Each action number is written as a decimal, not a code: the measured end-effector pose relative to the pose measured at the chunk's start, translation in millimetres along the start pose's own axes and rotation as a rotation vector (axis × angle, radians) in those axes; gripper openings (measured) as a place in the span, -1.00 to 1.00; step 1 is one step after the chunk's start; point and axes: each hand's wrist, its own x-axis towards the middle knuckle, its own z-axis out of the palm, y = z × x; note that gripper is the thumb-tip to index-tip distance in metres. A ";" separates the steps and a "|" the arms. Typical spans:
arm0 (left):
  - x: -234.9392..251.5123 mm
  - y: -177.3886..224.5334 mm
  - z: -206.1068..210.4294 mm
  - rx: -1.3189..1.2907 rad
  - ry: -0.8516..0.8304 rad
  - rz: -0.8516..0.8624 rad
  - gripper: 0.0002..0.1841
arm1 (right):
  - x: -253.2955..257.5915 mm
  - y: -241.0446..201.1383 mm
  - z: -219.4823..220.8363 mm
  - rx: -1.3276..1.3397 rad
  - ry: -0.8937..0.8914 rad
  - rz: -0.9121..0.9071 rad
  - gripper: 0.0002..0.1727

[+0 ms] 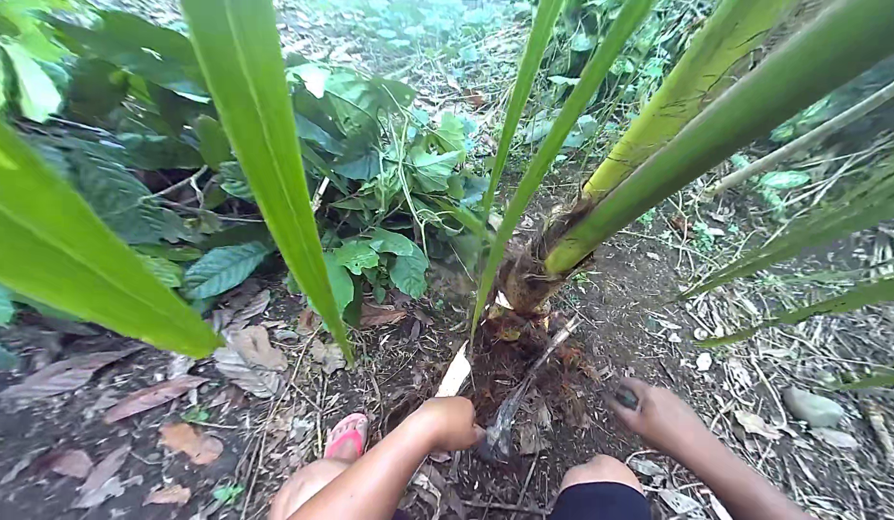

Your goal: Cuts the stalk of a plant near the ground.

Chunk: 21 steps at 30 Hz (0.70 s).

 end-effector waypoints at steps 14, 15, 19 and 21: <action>2.2 3.6 -7.9 0.009 -0.006 0.008 -0.44 | 6.7 -37.2 20.5 0.366 0.101 0.142 -0.45; 1.3 2.6 -8.2 0.006 0.001 0.009 -0.44 | 0.9 -42.6 10.1 0.376 0.134 0.110 -0.45; 0.1 1.5 -7.6 -0.005 0.006 0.011 -0.44 | -7.4 -54.4 -11.6 0.375 0.265 0.059 -0.51; -1.0 0.9 -7.1 0.007 0.009 0.018 -0.45 | 5.6 -50.4 5.9 0.367 0.172 0.122 -0.48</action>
